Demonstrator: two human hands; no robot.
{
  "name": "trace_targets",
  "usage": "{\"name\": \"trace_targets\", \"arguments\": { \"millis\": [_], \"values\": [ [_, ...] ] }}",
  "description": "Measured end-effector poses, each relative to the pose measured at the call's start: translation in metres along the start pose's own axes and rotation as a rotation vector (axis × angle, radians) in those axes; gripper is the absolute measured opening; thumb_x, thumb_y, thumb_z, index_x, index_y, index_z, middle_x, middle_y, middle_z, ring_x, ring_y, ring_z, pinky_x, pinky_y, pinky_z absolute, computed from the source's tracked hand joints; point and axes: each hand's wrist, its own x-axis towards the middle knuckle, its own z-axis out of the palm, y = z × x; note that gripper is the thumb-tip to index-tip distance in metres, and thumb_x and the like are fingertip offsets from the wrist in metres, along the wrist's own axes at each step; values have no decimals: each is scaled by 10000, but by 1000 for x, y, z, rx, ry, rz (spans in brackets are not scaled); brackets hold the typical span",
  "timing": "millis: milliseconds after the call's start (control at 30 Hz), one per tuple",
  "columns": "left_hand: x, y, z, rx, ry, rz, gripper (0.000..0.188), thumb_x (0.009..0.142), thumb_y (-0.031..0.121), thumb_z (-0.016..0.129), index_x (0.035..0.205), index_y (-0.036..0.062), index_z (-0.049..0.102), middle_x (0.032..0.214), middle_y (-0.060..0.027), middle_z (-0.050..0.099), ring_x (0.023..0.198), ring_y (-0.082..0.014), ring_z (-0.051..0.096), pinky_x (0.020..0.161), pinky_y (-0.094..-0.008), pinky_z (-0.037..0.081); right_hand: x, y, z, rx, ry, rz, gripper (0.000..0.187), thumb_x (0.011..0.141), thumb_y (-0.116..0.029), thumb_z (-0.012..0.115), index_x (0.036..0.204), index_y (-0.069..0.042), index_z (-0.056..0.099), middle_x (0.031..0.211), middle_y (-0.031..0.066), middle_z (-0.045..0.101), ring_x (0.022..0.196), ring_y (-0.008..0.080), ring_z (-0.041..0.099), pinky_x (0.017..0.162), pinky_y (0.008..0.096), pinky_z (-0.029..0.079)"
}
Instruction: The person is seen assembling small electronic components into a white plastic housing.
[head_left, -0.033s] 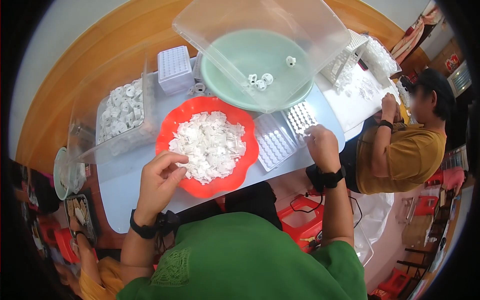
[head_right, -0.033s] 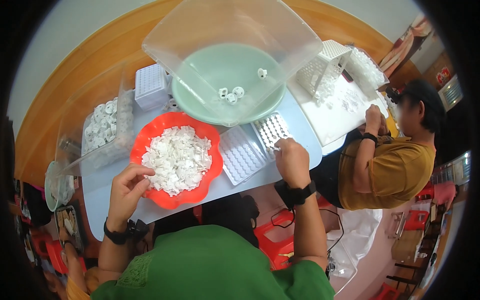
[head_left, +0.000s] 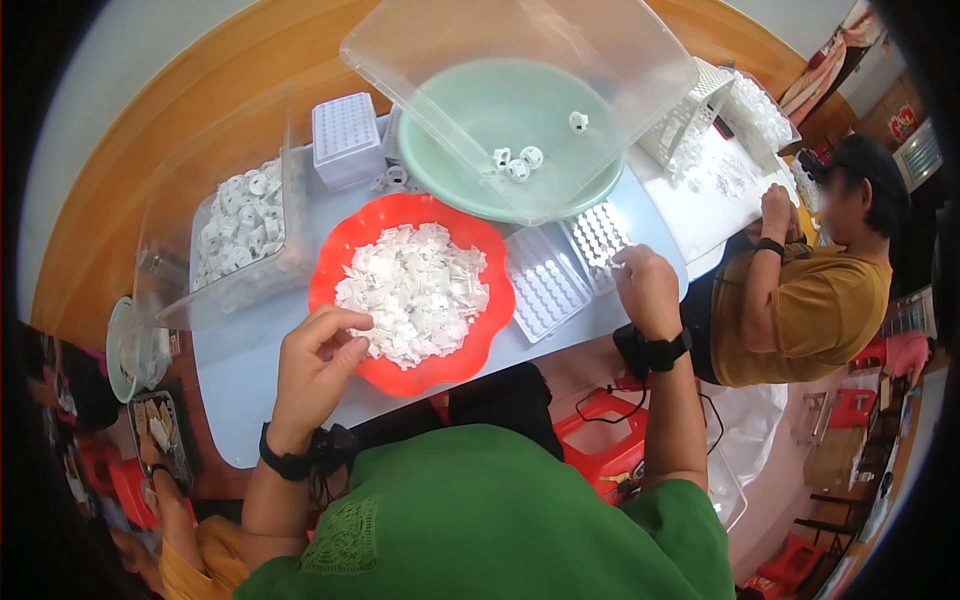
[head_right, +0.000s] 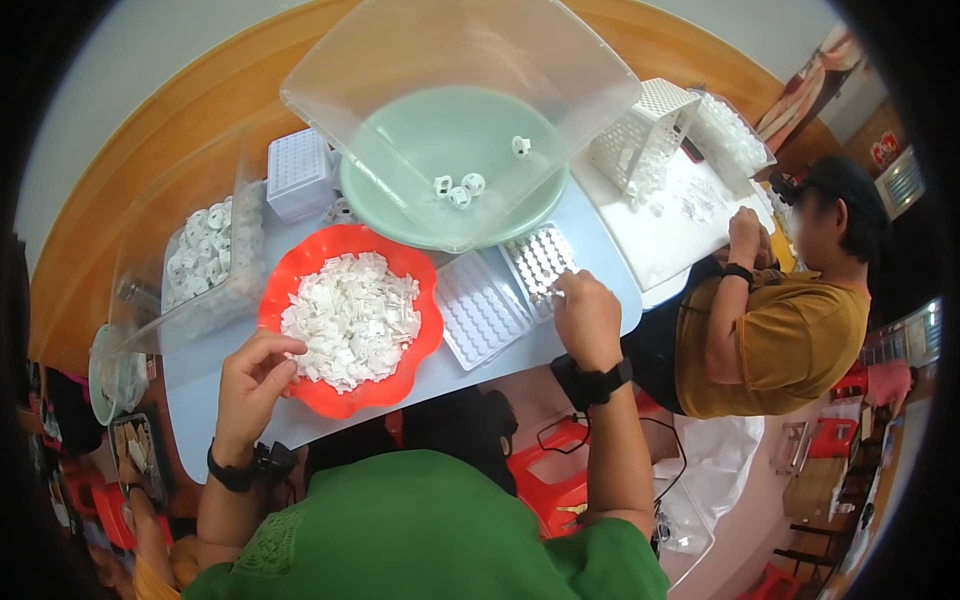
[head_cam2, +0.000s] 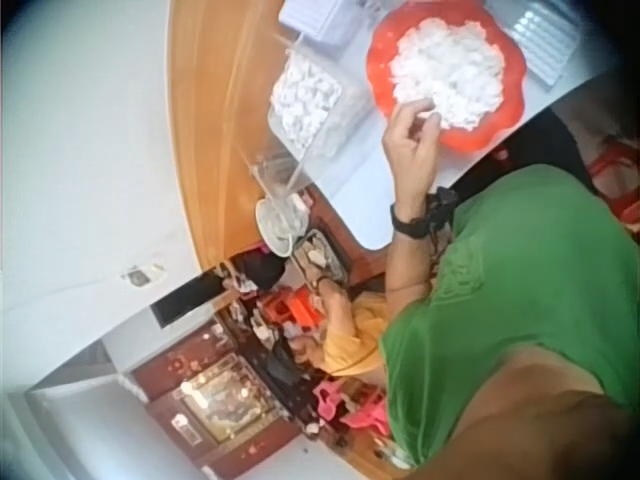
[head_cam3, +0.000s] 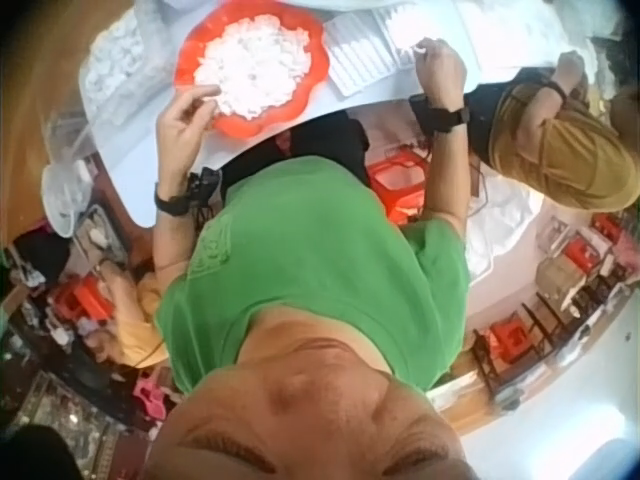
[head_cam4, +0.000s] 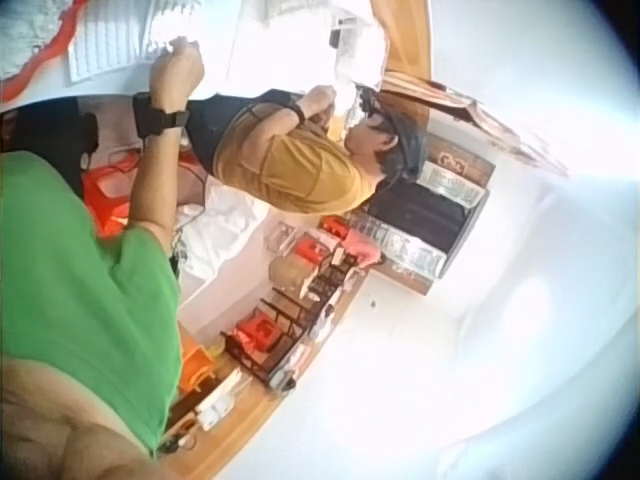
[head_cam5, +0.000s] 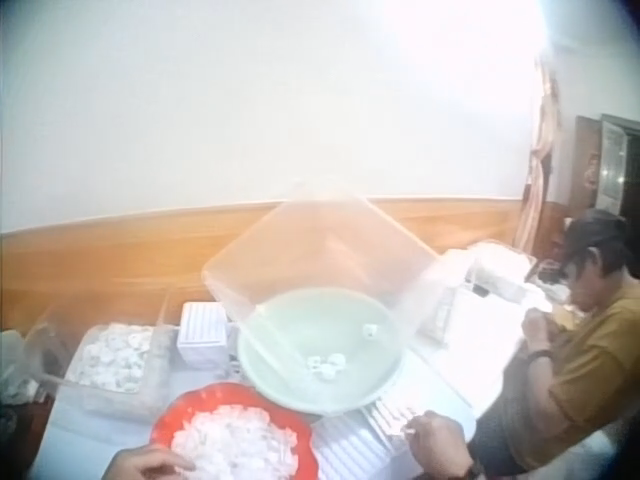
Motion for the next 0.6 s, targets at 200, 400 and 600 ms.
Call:
{"name": "trace_targets", "arguments": {
  "millis": [200, 400, 600],
  "values": [
    [-7, -2, 3, -59, 30, -70, 157, 867, 8, 551, 996, -15, 637, 934, -46, 573, 701, -77, 547, 564, -198, 435, 13, -10, -7, -12, -83, 21, 93, 710, -56, 656, 802, -58, 665, 783, 128, 607, 733, 331, 614, 653, 416, 486],
    [-7, 0, 4, -19, 61, -35, 161, 861, -9, 544, 993, -17, 636, 935, -47, 571, 698, -75, 548, 568, -196, 437, 17, -27, -12, 120, -112, -75, 102, 716, -75, 680, 816, -57, 667, 768, 121, 611, 684, 314, 609, 626, 402, 479],
    [9, -9, 15, 291, 43, 137, 169, 817, -17, 597, 982, -13, 633, 863, -70, 569, 666, -136, 559, 597, -246, 450, 10, -96, -34, 445, -418, -165, 124, 725, -39, 702, 830, -34, 636, 749, 118, 601, 631, 271, 608, 575, 359, 468]
  ]
}}
